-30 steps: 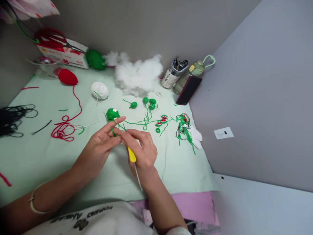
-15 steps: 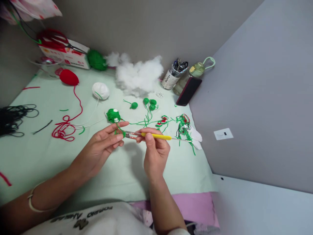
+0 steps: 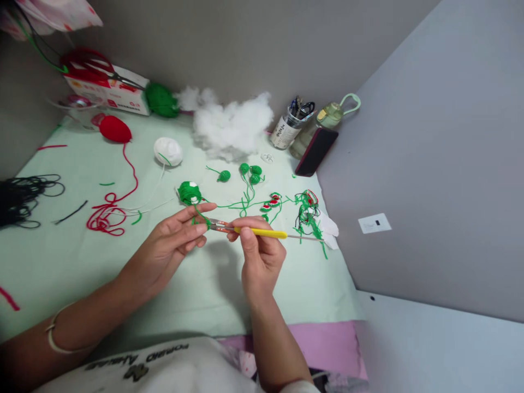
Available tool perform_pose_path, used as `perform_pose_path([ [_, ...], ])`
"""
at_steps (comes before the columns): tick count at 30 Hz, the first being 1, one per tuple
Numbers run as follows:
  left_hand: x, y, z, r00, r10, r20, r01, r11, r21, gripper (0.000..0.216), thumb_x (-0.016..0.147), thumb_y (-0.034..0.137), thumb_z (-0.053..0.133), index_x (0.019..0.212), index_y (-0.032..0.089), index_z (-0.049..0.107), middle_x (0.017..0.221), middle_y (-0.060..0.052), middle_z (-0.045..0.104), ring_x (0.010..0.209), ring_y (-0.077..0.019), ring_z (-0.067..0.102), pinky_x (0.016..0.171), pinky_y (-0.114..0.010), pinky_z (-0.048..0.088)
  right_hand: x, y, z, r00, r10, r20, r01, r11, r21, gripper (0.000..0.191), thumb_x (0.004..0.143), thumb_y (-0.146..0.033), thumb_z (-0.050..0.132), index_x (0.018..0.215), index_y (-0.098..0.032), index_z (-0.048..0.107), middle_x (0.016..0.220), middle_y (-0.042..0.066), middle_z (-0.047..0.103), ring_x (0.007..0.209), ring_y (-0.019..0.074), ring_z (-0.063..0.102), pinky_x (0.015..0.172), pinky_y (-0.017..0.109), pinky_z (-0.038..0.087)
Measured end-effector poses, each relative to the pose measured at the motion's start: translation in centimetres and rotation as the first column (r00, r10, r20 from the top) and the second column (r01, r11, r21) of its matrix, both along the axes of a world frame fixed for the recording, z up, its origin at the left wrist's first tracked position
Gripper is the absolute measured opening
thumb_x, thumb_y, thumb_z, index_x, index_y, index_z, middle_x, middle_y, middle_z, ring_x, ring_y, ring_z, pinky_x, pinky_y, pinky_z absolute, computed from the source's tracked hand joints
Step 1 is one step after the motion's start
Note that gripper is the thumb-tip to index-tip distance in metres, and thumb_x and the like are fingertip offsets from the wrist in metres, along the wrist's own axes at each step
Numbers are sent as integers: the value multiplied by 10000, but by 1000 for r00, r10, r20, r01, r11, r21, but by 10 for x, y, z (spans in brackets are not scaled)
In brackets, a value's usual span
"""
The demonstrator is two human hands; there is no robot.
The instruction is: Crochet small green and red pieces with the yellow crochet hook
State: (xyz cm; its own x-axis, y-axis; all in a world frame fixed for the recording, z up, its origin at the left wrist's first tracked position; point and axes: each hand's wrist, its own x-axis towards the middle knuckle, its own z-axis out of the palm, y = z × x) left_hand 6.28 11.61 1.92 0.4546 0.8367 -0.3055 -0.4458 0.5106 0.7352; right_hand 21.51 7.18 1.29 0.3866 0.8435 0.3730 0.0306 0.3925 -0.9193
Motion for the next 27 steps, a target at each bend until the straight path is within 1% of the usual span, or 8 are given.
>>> perform_pose_path([
  [11, 1, 1, -2, 999, -9, -43, 10, 999, 32, 317, 857, 245, 790, 1172, 243, 752, 734, 55, 546, 629, -68, 442, 613, -231, 341, -1, 0, 0, 1000, -12, 29, 12, 1000, 9, 167, 996, -228, 609, 984, -257, 772, 857, 5, 701, 719, 142, 653, 682, 330, 530],
  [17, 0, 0, -5, 995, 3, -95, 4, 997, 72, 313, 845, 266, 805, 1155, 280, 767, 770, 47, 559, 649, -75, 445, 618, -245, 331, -2, 1, -1, 998, -28, 62, 25, 998, 54, 176, 993, -208, 605, 1002, -251, 775, 825, 11, 696, 722, 150, 644, 643, 320, 526],
  [22, 1, 0, -7, 995, -7, -101, 14, 998, 64, 322, 835, 270, 812, 1153, 281, 764, 752, 49, 551, 644, -84, 434, 619, -255, 323, -3, 1, -3, 998, -38, 59, 35, 998, 44, 167, 993, -222, 602, 990, -250, 767, 822, 14, 694, 717, 153, 645, 635, 325, 539],
  [27, 1, 0, -4, 994, 6, -110, 1, 998, 68, 325, 824, 274, 821, 1144, 267, 768, 768, 43, 562, 652, -92, 444, 621, -261, 325, -3, 0, -3, 998, -29, 56, 28, 999, 17, 149, 988, -256, 615, 974, -256, 763, 819, 20, 693, 715, 162, 647, 625, 333, 544],
])
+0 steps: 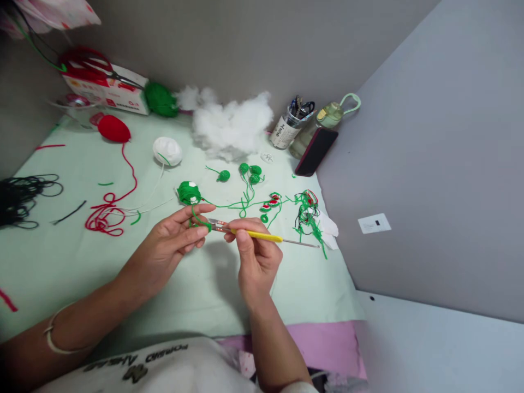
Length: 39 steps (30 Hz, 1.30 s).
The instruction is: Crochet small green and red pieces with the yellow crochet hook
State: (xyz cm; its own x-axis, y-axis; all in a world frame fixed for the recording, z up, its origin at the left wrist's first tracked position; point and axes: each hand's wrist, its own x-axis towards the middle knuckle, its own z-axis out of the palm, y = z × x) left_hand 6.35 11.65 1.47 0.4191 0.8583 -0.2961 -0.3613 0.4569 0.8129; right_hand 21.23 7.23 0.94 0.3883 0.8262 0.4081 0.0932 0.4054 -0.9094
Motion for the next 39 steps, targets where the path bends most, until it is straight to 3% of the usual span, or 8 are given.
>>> perform_pose_path([
  [6, 1, 0, 3, 1000, -26, 3, 26, 1000, 12, 381, 825, 277, 824, 1197, 258, 745, 776, 38, 597, 632, -91, 432, 594, -257, 330, -3, -1, -1, 999, 44, -22, -45, 998, -39, 149, 985, -263, 624, 982, -257, 772, 876, 28, 726, 720, 158, 658, 663, 341, 546],
  [13, -1, 1, 6, 998, -62, 20, 62, 998, -24, 764, 810, 255, 834, 1501, 245, 508, 797, 53, 625, 535, -59, 371, 500, -243, 281, -1, -1, -1, 995, 97, -16, -98, 994, -43, 127, 971, -250, 647, 982, -286, 768, 860, 11, 718, 710, 152, 645, 647, 325, 540],
  [16, 1, -1, 7, 999, -32, 17, 33, 999, -26, 821, 770, 200, 850, 1510, 227, 495, 793, 58, 628, 530, -54, 374, 488, -238, 275, -3, -5, -5, 964, 17, 265, -17, 1000, -4, 227, 963, -167, 633, 1072, -315, 765, 913, 26, 735, 811, 178, 687, 710, 352, 570],
  [20, 3, -4, 7, 994, 0, 108, 14, 992, -129, 684, 777, 179, 839, 1414, 200, 592, 627, 96, 516, 505, -57, 339, 511, -217, 312, -9, -10, -13, 750, -187, 634, 109, 981, 160, 419, 931, -109, 648, 1252, -367, 724, 1112, 77, 743, 995, 227, 709, 773, 393, 598],
  [24, 0, 3, 6, 966, -15, 258, 87, 958, -273, 422, 816, 150, 802, 1230, 147, 720, 619, 100, 446, 468, -21, 164, 498, -182, 315, -5, -7, -7, 912, -140, 387, 113, 989, 90, 281, 963, -144, 616, 1120, -322, 766, 953, 49, 746, 869, 201, 697, 709, 369, 582],
  [28, -2, 7, 5, 971, -2, 241, 50, 980, -192, 388, 840, 140, 784, 1224, 170, 738, 705, 73, 504, 474, -10, 183, 496, -172, 312, 1, 0, 2, 1000, -13, -7, 13, 999, -50, 175, 996, -250, 597, 964, -266, 768, 836, 14, 692, 682, 142, 636, 634, 319, 545],
  [35, 2, -6, 5, 999, 23, 35, -23, 1000, 0, 473, 847, 228, 799, 1306, 251, 689, 849, 38, 626, 561, -52, 379, 547, -221, 344, -13, -2, -6, 892, -138, 430, 97, 989, 116, 304, 940, -108, 644, 1114, -326, 764, 1006, 41, 778, 938, 206, 722, 812, 411, 606],
  [39, 1, -5, 6, 997, -18, 69, 20, 999, -27, 391, 888, 270, 765, 1274, 252, 706, 874, 34, 637, 529, -38, 336, 570, -235, 346, -14, -2, -5, 948, -134, 289, 113, 990, 88, 298, 950, -112, 636, 1095, -330, 779, 1026, 34, 794, 972, 202, 731, 804, 388, 616],
])
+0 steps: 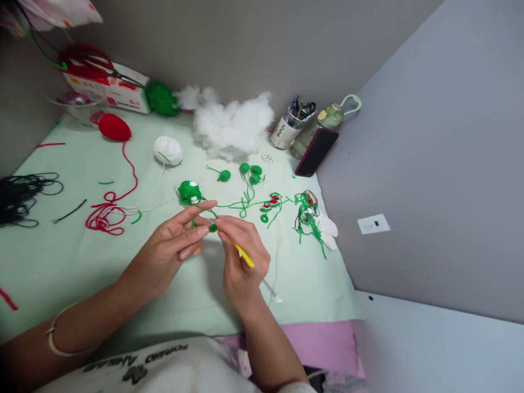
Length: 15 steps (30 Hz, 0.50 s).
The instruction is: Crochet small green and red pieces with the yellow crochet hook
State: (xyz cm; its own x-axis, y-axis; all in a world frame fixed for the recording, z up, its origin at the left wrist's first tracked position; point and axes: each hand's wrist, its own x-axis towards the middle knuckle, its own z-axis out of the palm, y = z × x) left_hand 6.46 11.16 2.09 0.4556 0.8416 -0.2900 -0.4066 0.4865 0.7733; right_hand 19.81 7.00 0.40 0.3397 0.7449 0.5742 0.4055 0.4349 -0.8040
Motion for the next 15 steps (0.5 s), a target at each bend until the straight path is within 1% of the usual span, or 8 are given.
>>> perform_pose_path([
  [1, 0, 1, 0, 1000, -8, 12, 8, 1000, -8, 378, 891, 271, 761, 1265, 255, 711, 883, 34, 637, 522, -34, 323, 570, -235, 343, 1, 1, 1, 995, 22, -94, -26, 999, -41, 251, 957, -145, 640, 1066, -319, 784, 1003, 31, 796, 937, 195, 732, 781, 373, 616],
  [3, -1, 3, -1, 999, -24, 25, 24, 999, -23, 358, 887, 266, 766, 1243, 259, 725, 904, 30, 641, 515, -28, 301, 570, -232, 337, 4, 3, 3, 959, 55, -277, -95, 987, -130, 156, 962, -222, 655, 1012, -289, 787, 940, 28, 788, 834, 174, 722, 740, 343, 607],
  [6, -2, 5, -3, 999, -30, 26, 31, 999, -38, 347, 859, 253, 789, 1202, 255, 746, 913, 24, 638, 517, -30, 280, 562, -234, 328, 9, 7, 5, 887, 90, -453, -193, 963, -188, 107, 945, -310, 680, 952, -249, 769, 890, 27, 765, 739, 147, 693, 718, 317, 593],
  [10, -4, 6, -5, 999, -30, 25, 30, 999, -32, 307, 847, 260, 795, 1153, 253, 770, 863, 34, 604, 522, -40, 270, 567, -245, 332, 14, 11, 8, 821, 152, -550, -290, 942, -172, 160, 933, -383, 682, 906, -232, 724, 839, 23, 738, 671, 139, 668, 668, 310, 595],
  [15, -6, 6, -3, 998, -54, 31, 54, 998, -26, 275, 866, 272, 780, 1142, 261, 780, 866, 29, 612, 543, -46, 301, 583, -250, 323, 17, 12, 11, 806, 174, -566, -339, 920, -199, 198, 964, -399, 628, 891, -222, 676, 799, 13, 712, 622, 127, 639, 642, 297, 578],
])
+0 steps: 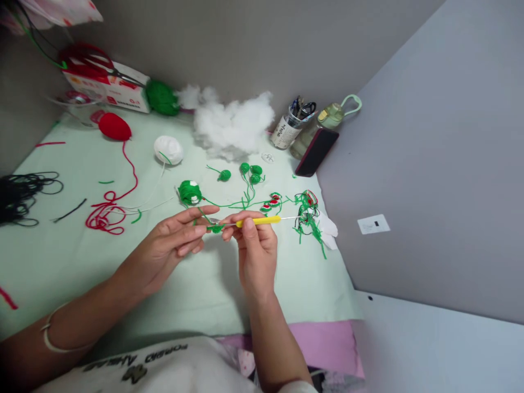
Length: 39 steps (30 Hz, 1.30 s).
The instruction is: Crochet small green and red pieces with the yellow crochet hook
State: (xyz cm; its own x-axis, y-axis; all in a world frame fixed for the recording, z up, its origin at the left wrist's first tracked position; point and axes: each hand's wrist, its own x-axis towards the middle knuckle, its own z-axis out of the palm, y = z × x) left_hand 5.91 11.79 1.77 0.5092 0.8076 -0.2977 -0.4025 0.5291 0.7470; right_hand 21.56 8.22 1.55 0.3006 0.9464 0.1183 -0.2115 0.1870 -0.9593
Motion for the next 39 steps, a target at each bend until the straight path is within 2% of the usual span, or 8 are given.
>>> perform_pose_path([
  [13, -1, 0, -2, 997, 21, -72, -18, 998, 52, 259, 860, 285, 786, 1118, 271, 794, 847, 32, 592, 547, -51, 325, 578, -252, 324, 3, -5, -1, 994, -20, 104, 14, 998, 57, 188, 1013, -329, 581, 921, -214, 700, 876, 17, 712, 681, 126, 680, 670, 299, 585],
  [18, -1, -2, -3, 992, 56, -114, -45, 994, 100, 281, 849, 269, 786, 1131, 278, 786, 843, 35, 592, 555, -55, 354, 557, -241, 323, 2, -10, 2, 950, -90, 300, 46, 988, 148, 184, 1035, -261, 538, 967, -219, 704, 894, 20, 714, 725, 136, 701, 677, 305, 588],
  [22, 2, -4, 1, 980, 119, -158, -99, 986, 132, 352, 835, 248, 793, 1186, 259, 766, 830, 23, 622, 612, -81, 420, 550, -231, 331, -2, -17, -3, 790, -215, 574, 13, 942, 335, 239, 1022, -144, 512, 1098, -258, 707, 936, 30, 720, 826, 159, 705, 720, 329, 612],
  [27, 5, -5, 3, 999, 27, 46, -24, 997, -80, 370, 840, 221, 779, 1210, 227, 759, 639, 71, 487, 518, -50, 289, 558, -182, 363, -5, -20, -13, 393, -422, 817, -69, 873, 483, 392, 921, -73, 666, 1220, -321, 721, 1123, 67, 710, 1031, 215, 713, 788, 352, 630],
  [28, 4, -4, 2, 994, -11, 111, 27, 989, -144, 330, 844, 217, 772, 1173, 202, 776, 599, 83, 419, 505, -45, 249, 553, -173, 367, -5, -19, -13, 406, -426, 808, -70, 867, 493, 387, 920, -73, 668, 1219, -311, 726, 1136, 74, 706, 1043, 218, 710, 799, 357, 627],
  [30, 3, -1, 0, 979, -47, 200, 91, 971, -219, 258, 839, 202, 774, 1091, 155, 805, 600, 86, 376, 499, -32, 193, 536, -153, 368, -3, -17, -11, 570, -386, 726, -22, 875, 483, 311, 956, -94, 616, 1179, -272, 739, 1077, 76, 718, 982, 207, 709, 780, 363, 618],
  [34, 1, 2, -1, 984, -6, 180, 36, 986, -162, 270, 829, 168, 786, 1097, 179, 818, 778, 38, 551, 497, -3, 209, 505, -134, 372, -1, -9, -4, 902, -219, 373, 95, 942, 322, 212, 1021, -222, 540, 1017, -246, 750, 872, 41, 713, 743, 167, 661, 617, 326, 567],
  [39, 3, -2, 2, 996, -44, 79, 42, 999, 17, 256, 852, 210, 773, 1095, 274, 818, 934, 8, 673, 603, -44, 445, 613, -174, 470, -5, -4, -6, 958, -89, 272, 18, 968, 252, 175, 997, -231, 604, 1007, -265, 775, 963, 47, 764, 884, 181, 686, 645, 301, 561],
])
